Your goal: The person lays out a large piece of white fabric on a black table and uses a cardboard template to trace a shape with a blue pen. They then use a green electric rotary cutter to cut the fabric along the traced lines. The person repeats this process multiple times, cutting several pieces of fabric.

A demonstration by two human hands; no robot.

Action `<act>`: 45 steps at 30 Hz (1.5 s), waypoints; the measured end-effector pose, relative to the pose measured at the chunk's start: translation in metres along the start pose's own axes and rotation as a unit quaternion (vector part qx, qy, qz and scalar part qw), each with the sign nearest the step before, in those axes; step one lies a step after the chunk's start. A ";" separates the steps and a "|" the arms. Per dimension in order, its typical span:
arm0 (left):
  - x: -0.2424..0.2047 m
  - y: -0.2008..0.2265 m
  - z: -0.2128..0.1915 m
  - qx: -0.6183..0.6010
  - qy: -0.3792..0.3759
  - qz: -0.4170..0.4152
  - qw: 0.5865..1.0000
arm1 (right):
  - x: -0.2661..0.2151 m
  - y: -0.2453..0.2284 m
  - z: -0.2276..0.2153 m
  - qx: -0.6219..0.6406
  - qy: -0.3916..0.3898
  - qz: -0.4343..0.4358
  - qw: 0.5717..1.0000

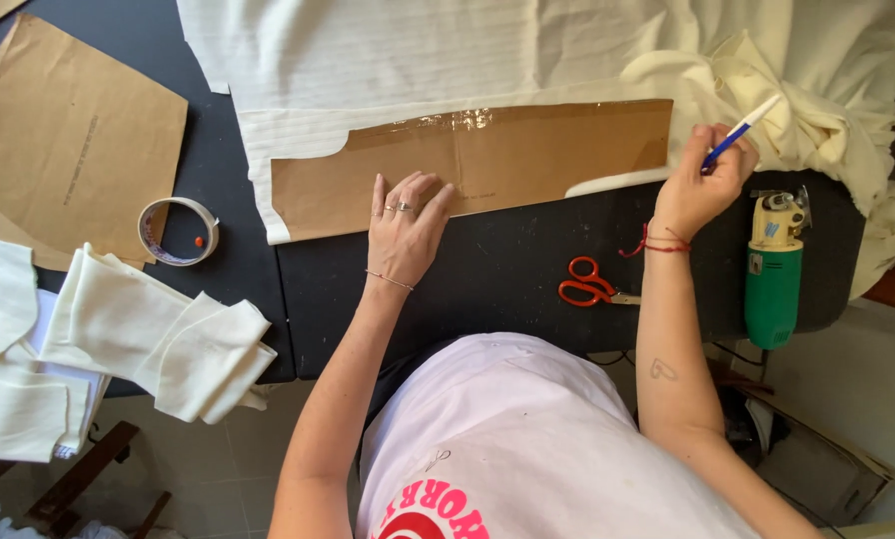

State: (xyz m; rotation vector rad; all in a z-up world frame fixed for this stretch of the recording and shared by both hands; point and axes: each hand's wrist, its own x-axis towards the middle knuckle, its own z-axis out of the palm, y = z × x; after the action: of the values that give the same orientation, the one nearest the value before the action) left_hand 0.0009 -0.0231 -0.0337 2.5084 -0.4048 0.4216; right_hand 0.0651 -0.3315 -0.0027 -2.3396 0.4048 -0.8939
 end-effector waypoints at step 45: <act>-0.037 -0.017 -0.053 0.244 -0.120 -0.227 0.935 | -0.134 -0.267 0.143 0.377 -0.612 -0.004 0.695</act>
State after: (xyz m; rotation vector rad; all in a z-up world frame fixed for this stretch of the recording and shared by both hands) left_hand -0.0368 0.0278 -0.0141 3.0312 0.2324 0.0257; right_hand 0.0833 -0.0010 0.0120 -1.6164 -0.4732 0.5653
